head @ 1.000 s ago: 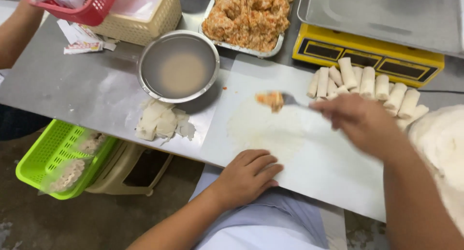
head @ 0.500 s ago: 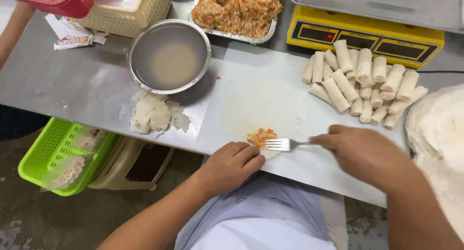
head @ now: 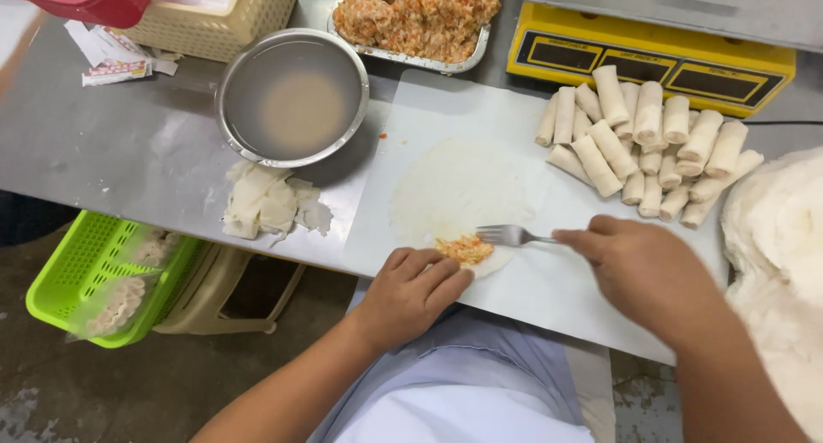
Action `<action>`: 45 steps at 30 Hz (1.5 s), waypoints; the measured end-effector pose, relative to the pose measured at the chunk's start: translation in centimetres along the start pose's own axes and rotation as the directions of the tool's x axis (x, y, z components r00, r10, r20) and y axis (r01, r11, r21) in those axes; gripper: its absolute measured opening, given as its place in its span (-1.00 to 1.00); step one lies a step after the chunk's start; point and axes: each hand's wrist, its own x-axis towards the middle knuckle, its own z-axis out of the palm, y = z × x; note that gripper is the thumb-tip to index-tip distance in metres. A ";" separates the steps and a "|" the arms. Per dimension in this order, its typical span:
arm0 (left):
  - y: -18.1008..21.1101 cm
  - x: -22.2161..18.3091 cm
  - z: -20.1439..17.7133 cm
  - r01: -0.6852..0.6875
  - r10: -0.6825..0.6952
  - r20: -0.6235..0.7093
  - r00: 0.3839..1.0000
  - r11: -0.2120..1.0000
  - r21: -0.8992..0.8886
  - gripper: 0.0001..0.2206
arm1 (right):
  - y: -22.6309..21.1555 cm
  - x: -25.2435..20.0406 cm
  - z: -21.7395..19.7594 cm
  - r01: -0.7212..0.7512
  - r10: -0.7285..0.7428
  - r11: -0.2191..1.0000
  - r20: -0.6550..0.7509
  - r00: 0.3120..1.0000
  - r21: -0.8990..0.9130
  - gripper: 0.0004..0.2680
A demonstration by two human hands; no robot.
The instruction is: The person is manually wrapping spring rolls by portioning filling onto wrappers and rolling them up.
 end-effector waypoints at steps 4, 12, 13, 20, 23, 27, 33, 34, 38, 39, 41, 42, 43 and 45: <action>-0.2 -0.7 -0.4 -0.038 0.038 0.007 0.999 0.998 -0.059 -0.86 | 0.5 1.3 5.1 0.285 -0.255 0.958 -0.530 0.809 -0.027 -0.54; -3.7 1.7 3.0 0.244 -0.237 0.061 0.970 0.956 -0.165 -0.89 | -1.1 12.7 0.5 0.221 -0.250 0.963 -0.822 0.512 -0.155 -0.66; -4.3 2.6 3.4 0.280 -0.275 0.057 0.960 0.953 -0.115 -0.88 | -1.6 15.0 -0.4 0.140 -0.293 0.956 -0.842 0.452 -0.258 -0.76; -4.0 3.1 4.1 0.336 -0.303 0.278 0.911 0.939 -0.078 -0.75 | -6.3 17.7 -1.2 0.201 -0.322 0.946 -0.800 0.507 -0.254 -0.88; -3.0 1.5 4.9 0.284 -0.253 0.330 0.909 0.958 -0.047 -0.77 | -9.3 9.0 -1.5 0.317 -0.290 0.838 -0.130 0.948 0.444 -0.75; -2.6 1.1 2.7 0.193 -0.146 0.334 0.931 0.975 -0.113 -0.79 | -9.4 4.6 0.6 0.285 -0.229 0.833 -0.172 0.958 0.474 -0.76; -3.8 3.2 1.1 0.398 -0.217 0.606 0.765 0.899 -0.180 -0.83 | -8.9 4.2 3.2 0.350 -0.255 0.874 -0.295 0.921 0.336 -0.82; -4.4 3.8 1.1 0.501 -0.277 0.654 0.704 0.846 -0.182 -0.84 | -8.6 4.6 2.9 0.356 -0.256 0.850 -0.286 0.923 0.389 -0.85; -5.0 4.3 1.2 0.379 -0.265 0.619 0.739 0.924 -0.056 -0.88 | -8.2 4.9 4.2 0.460 -0.341 0.864 -0.435 0.834 0.205 -0.85; -4.8 4.0 0.8 0.378 -0.267 0.616 0.741 0.924 -0.055 -0.88 | -8.1 5.0 3.8 0.462 -0.343 0.864 -0.436 0.832 0.202 -0.85; -4.3 3.3 0.0 0.270 -0.164 0.623 0.765 0.960 -0.079 -0.83 | -8.1 5.0 3.4 0.420 -0.338 0.891 -0.361 0.869 0.175 -0.85; -4.6 3.3 -0.2 0.269 -0.162 0.623 0.765 0.960 -0.080 -0.83 | -8.0 5.6 3.3 0.418 -0.336 0.892 -0.361 0.870 0.176 -0.85; -4.9 3.4 -0.4 0.281 -0.178 0.593 0.785 0.956 -0.085 -0.82 | -7.9 6.2 3.3 0.365 -0.272 0.895 -0.335 0.902 0.256 -0.84; -5.5 3.5 -0.8 0.297 -0.196 0.567 0.800 0.951 -0.090 -0.82 | -8.1 6.8 3.3 0.310 -0.211 0.889 -0.298 0.931 0.338 -0.83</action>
